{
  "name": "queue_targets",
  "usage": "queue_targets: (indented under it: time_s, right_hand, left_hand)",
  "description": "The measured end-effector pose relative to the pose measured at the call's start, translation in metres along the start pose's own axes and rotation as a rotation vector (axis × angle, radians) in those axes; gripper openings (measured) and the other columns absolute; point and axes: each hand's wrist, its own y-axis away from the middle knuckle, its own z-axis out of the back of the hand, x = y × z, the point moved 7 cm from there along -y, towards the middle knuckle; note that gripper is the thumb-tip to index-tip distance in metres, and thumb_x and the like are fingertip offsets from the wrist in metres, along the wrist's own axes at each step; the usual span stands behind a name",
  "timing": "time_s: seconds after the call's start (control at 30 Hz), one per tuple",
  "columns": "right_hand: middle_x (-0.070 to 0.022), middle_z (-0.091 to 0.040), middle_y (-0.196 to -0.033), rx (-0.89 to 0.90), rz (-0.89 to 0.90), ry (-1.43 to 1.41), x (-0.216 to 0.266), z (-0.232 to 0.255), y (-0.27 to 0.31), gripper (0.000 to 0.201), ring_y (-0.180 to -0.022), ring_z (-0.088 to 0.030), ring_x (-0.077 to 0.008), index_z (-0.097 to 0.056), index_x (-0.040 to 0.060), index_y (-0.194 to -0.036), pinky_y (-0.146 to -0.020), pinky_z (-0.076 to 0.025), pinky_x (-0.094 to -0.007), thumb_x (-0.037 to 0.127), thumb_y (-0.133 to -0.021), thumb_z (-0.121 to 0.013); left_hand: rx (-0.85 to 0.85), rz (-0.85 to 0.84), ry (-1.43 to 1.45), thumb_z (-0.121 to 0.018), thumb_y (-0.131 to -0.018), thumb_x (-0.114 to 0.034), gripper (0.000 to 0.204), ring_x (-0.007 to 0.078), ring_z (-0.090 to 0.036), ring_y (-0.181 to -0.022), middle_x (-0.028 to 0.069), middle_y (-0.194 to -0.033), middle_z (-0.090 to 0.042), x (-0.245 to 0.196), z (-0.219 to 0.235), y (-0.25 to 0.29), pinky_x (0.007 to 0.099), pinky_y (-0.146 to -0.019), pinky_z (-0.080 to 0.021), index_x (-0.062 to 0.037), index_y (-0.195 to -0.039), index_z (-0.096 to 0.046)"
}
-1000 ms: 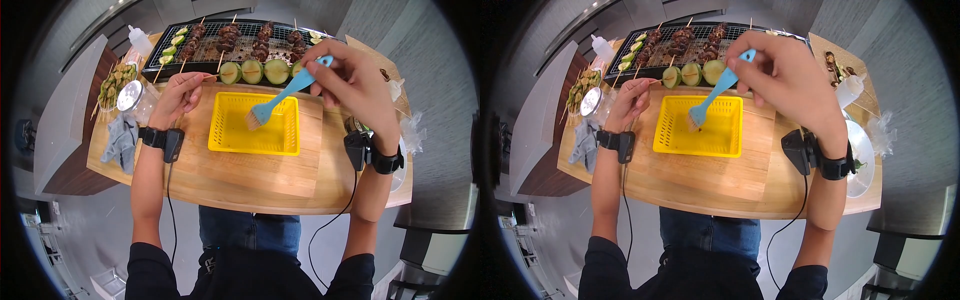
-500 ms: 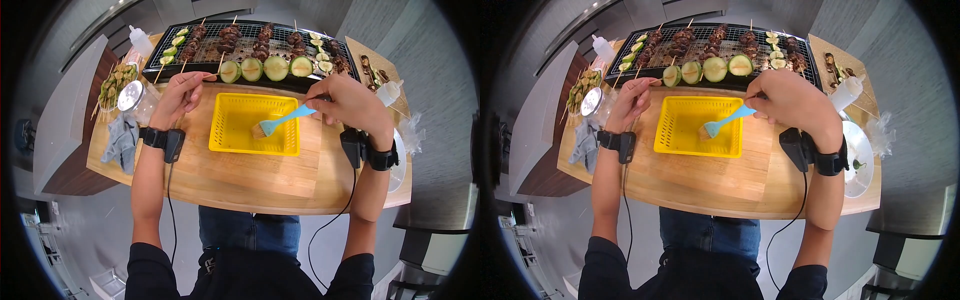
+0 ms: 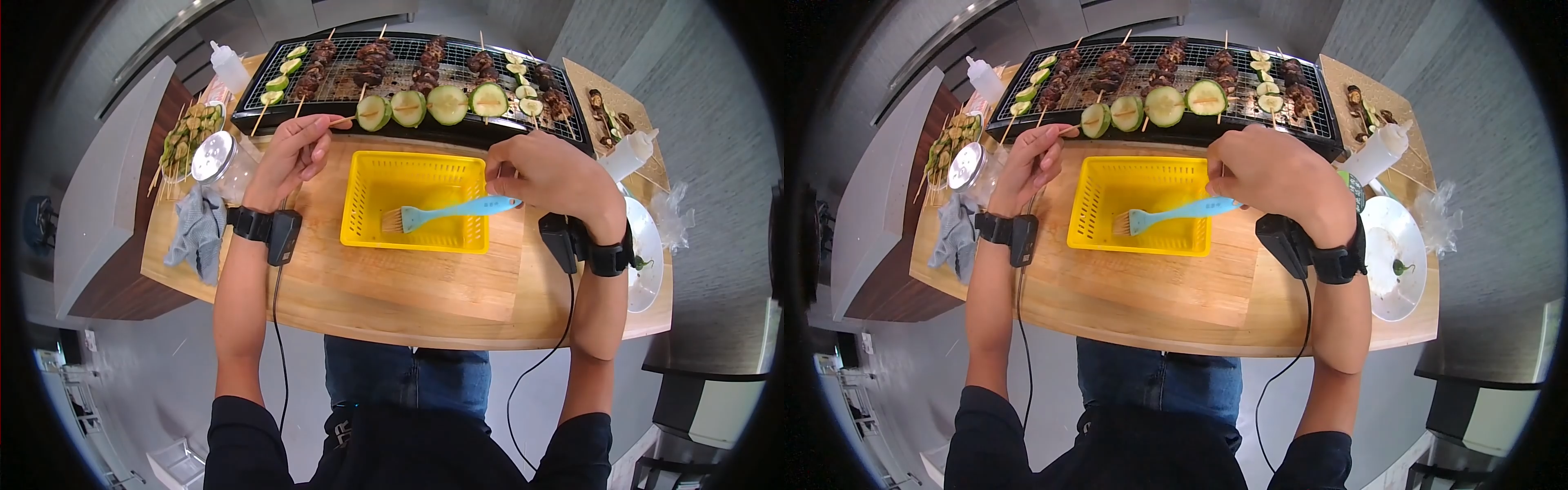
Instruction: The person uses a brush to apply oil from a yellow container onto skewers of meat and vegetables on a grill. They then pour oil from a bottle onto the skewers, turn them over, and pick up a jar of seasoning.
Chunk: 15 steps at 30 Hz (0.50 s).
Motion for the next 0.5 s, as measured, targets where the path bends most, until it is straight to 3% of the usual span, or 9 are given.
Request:
queue_targets:
  time_s: [0.07, 0.13, 0.47, 0.5]
  right_hand:
    - [-0.0151, -0.066, -0.082, -0.043, 0.073, 0.078, 0.005, 0.003, 0.001, 0.02, -0.08, -0.066, -0.0266, -0.069, 0.0026, -0.092, -0.072, -0.052, -0.0361, 0.02, -0.084, -0.068]
    - [-0.0134, -0.065, -0.079, -0.013, -0.023, 0.064, 0.005, 0.005, 0.004, 0.021, -0.085, -0.062, -0.0288, -0.068, 0.0041, -0.091, -0.076, -0.049, -0.038, 0.022, -0.079, -0.072]
    - [-0.0113, -0.064, -0.077, 0.022, 0.034, 0.023, 0.013, 0.003, 0.004, 0.022, -0.082, -0.061, -0.0292, -0.067, 0.0035, -0.085, -0.073, -0.048, -0.0382, 0.02, -0.074, -0.077]
    - [-0.0118, -0.067, -0.076, 0.012, 0.075, 0.031, 0.015, 0.004, 0.004, 0.02, -0.076, -0.065, -0.0255, -0.066, 0.0006, -0.084, -0.069, -0.049, -0.0335, 0.014, -0.074, -0.077]
  left_hand:
    - [-0.001, 0.002, 0.004, -0.051, -0.101, -0.019, 0.031, 0.0035, -0.033, -0.038, -0.0023, -0.057, -0.048, 0.0, 0.001, 0.0, 0.0181, -0.036, -0.026, 0.009, -0.113, -0.059]
    - [0.004, 0.005, 0.007, -0.051, -0.101, -0.019, 0.031, 0.0035, -0.034, -0.038, -0.0025, -0.058, -0.047, 0.001, 0.001, -0.001, 0.0181, -0.036, -0.026, 0.0089, -0.113, -0.058]
    - [-0.007, 0.001, -0.003, -0.051, -0.101, -0.02, 0.032, 0.0033, -0.034, -0.039, -0.0028, -0.058, -0.047, 0.001, 0.001, -0.001, 0.0178, -0.037, -0.026, 0.0086, -0.114, -0.058]
    - [-0.009, 0.006, -0.005, -0.051, -0.101, -0.02, 0.032, 0.0033, -0.034, -0.039, -0.0029, -0.058, -0.047, 0.001, 0.0, 0.0, 0.0179, -0.037, -0.026, 0.0085, -0.114, -0.058]
